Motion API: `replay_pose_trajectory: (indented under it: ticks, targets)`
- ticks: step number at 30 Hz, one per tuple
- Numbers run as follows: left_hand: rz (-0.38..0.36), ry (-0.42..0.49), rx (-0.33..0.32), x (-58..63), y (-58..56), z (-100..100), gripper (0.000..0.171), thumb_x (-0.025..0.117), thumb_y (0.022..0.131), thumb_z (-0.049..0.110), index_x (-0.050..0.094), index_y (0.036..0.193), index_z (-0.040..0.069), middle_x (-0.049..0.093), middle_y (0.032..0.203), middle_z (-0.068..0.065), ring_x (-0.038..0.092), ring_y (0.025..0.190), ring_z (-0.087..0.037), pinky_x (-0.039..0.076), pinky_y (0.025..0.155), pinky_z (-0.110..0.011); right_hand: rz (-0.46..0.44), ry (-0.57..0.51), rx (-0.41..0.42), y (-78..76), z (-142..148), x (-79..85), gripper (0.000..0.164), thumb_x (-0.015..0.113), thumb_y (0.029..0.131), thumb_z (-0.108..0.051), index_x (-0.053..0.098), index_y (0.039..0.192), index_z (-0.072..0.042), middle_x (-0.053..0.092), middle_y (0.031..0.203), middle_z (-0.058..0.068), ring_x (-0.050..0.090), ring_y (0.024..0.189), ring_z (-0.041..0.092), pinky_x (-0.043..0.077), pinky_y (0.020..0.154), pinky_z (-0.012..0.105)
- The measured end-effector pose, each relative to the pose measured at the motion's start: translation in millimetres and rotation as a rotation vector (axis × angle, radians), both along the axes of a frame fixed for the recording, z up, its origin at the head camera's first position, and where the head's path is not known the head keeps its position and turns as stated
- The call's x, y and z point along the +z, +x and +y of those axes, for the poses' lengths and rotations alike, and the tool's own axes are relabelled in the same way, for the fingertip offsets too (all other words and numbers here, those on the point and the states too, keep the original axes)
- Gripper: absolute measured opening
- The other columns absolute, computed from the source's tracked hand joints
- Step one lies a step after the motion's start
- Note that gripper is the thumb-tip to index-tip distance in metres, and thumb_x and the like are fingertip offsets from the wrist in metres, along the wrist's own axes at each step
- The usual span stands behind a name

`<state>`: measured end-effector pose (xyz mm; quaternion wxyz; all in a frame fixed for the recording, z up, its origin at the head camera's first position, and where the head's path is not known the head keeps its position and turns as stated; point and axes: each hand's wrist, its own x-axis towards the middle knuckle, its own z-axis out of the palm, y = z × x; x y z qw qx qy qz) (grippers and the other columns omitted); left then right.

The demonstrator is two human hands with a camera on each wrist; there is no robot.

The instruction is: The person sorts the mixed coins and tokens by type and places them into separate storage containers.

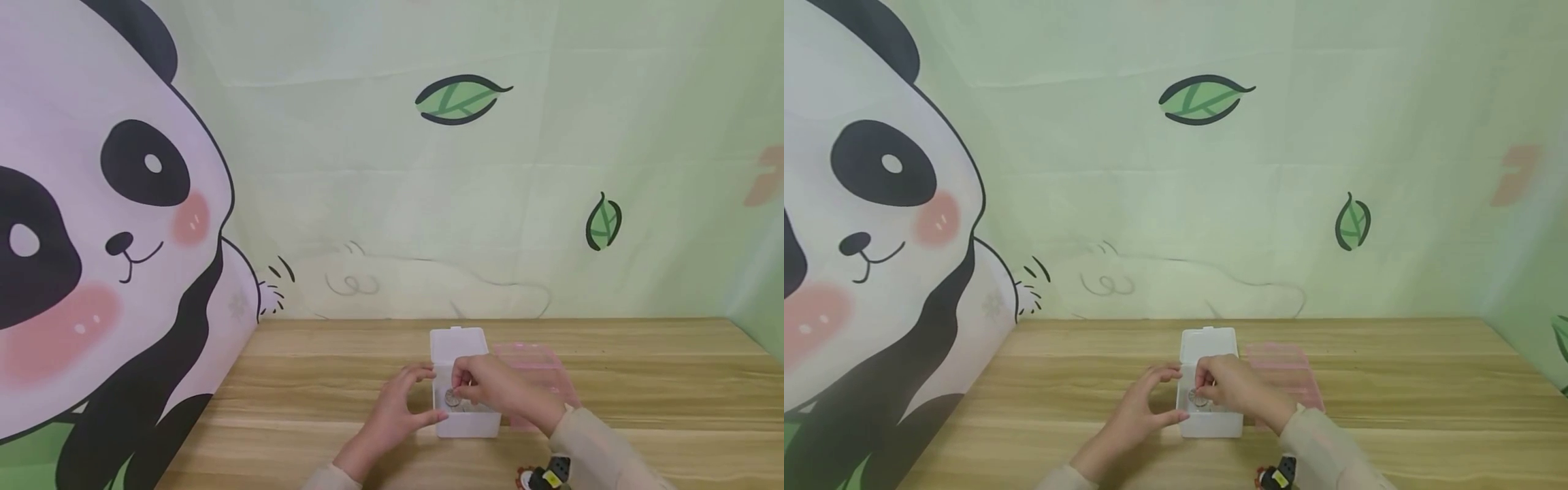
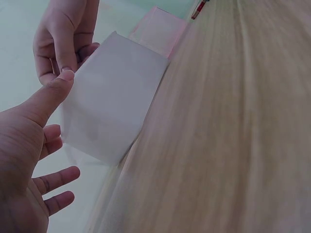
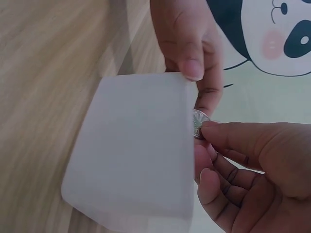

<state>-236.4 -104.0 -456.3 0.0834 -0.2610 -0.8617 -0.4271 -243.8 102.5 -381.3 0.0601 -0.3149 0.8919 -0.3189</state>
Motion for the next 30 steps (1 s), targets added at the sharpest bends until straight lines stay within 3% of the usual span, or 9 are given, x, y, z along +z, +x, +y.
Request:
replay_pose_trajectory:
  ticks: [10,21,30]
  targets:
    - [0.011,0.004,-0.004,0.3,-0.9,0,0.058,0.080,0.076,0.034,0.056,0.123,0.009,0.055,0.138,-0.004,0.050,0.130,-0.026,0.040,0.107,-0.051,0.029,0.070,-0.032,-6.8,-7,-9.6,0.014,0.069,0.083,-0.003,0.058,0.076,-0.008,0.059,0.065,-0.003,0.047,0.057,0.003,0.040,0.051,0.016]
    - [0.037,0.015,0.000,-4.0,-2.6,0,0.057,0.080,0.076,0.034,0.057,0.123,0.011,0.056,0.137,-0.001,0.051,0.129,-0.024,0.040,0.107,-0.049,0.102,0.238,-0.087,-12.1,-15,-22.4,0.021,0.071,0.082,-0.003,0.056,0.072,-0.012,0.054,0.066,-0.005,0.047,0.062,0.010,0.040,0.056,0.023]
    - [0.035,0.009,-0.003,-3.8,-3.3,-1,0.057,0.080,0.077,0.033,0.057,0.123,0.009,0.056,0.137,-0.002,0.051,0.129,-0.024,0.041,0.106,-0.049,0.122,0.298,-0.118,-10.5,-18,-23.6,0.021,0.072,0.080,-0.003,0.055,0.070,-0.012,0.054,0.064,-0.004,0.047,0.060,0.012,0.040,0.056,0.026]
